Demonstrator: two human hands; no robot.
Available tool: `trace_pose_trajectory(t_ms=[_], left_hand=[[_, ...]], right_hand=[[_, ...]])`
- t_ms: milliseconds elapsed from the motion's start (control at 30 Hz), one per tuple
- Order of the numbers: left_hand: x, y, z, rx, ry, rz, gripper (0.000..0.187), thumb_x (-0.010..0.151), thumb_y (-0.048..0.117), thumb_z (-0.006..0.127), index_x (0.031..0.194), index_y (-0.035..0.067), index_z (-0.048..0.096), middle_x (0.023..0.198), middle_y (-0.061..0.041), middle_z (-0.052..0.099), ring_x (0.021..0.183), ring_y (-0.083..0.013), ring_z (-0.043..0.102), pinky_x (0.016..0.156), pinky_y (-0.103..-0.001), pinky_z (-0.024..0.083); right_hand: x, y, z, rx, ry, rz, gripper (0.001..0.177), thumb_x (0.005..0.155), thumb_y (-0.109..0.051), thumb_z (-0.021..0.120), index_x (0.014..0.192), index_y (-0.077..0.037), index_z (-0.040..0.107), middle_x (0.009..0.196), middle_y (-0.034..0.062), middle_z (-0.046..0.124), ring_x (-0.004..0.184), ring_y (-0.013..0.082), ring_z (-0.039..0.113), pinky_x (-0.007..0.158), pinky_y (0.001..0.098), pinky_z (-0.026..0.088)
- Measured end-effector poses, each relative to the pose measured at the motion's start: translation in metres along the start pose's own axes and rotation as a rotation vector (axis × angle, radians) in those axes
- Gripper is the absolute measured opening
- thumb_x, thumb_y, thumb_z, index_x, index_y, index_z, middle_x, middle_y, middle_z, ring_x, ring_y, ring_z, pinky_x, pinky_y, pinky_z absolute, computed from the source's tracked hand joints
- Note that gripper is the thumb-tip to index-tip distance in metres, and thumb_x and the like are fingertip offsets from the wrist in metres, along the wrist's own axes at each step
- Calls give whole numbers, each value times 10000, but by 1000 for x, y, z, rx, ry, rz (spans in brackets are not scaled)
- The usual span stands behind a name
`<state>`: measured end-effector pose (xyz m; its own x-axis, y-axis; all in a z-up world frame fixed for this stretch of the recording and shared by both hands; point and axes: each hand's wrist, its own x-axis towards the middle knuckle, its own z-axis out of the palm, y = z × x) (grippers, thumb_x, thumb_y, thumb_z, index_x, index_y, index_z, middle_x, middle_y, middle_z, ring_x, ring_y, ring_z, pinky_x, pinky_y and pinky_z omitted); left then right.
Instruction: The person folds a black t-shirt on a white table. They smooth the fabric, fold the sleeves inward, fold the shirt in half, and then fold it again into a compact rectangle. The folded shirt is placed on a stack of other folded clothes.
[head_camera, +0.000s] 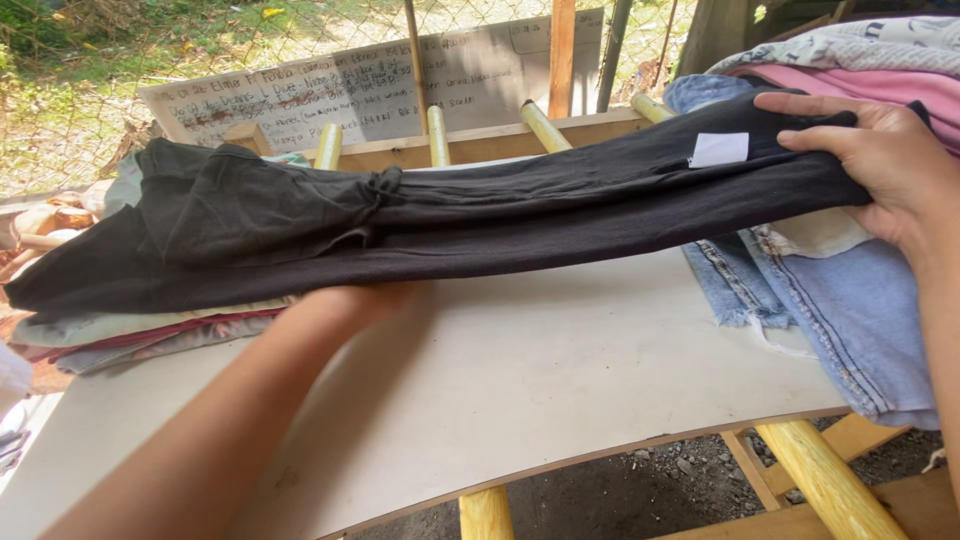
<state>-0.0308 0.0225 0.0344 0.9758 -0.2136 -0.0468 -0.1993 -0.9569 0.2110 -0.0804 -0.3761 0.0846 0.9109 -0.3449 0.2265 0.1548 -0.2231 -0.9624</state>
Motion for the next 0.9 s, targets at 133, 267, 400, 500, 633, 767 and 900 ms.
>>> trace_pose_trajectory(t_ms=[133,267,400,500,633,767,900], left_hand=[[33,-22,3,28,80,-93,653,1014,575,454,1515,156,435,1408,-190,572,1316,-351,531,1135,-443,396],[48,-34,9,42,92,-143,651,1005,590,457,1497,165,464,1407,-171,583,1312,-336,542,1131,-440,402],[57,-27,16,58,73,-133,650,995,605,459,1480,173,494,1407,-152,594,1308,-320,553,1127,-436,409],[57,-16,20,73,47,-106,650,988,616,461,1467,180,516,1406,-138,602,1305,-309,561,1125,-434,414],[45,6,19,96,15,-64,651,979,631,464,1449,189,545,1406,-119,613,1301,-294,571,1121,-430,420],[8,29,12,142,-61,40,654,969,646,466,1432,197,574,1406,-100,623,1296,-279,582,1117,-427,427],[-54,49,-5,227,-221,165,658,960,661,469,1415,206,604,1405,-81,634,1292,-264,593,1113,-424,434]], right_hand=[[-6,3,-13,-118,52,-31,424,950,-9,599,1336,-143,715,1177,119,733,913,203,730,785,352,621],[-11,5,-25,-163,16,-34,415,946,15,597,1320,-118,718,1195,129,738,936,201,723,824,314,604],[-21,0,-42,-185,32,-43,407,951,12,590,1325,-99,708,1212,138,733,948,183,729,847,281,604],[-27,-8,-55,-202,47,-48,420,947,17,596,1339,-92,702,1227,140,728,959,184,717,864,282,588],[-43,-17,-69,-192,-26,-57,451,904,19,602,1324,-108,706,1238,76,733,1000,133,698,888,245,555],[-56,-16,-70,-412,39,-149,463,901,22,662,1334,-131,719,1211,70,728,981,115,657,874,236,530],[-57,-19,-69,-361,50,-131,453,903,13,660,1325,-136,724,1207,70,732,955,112,669,850,227,540]])
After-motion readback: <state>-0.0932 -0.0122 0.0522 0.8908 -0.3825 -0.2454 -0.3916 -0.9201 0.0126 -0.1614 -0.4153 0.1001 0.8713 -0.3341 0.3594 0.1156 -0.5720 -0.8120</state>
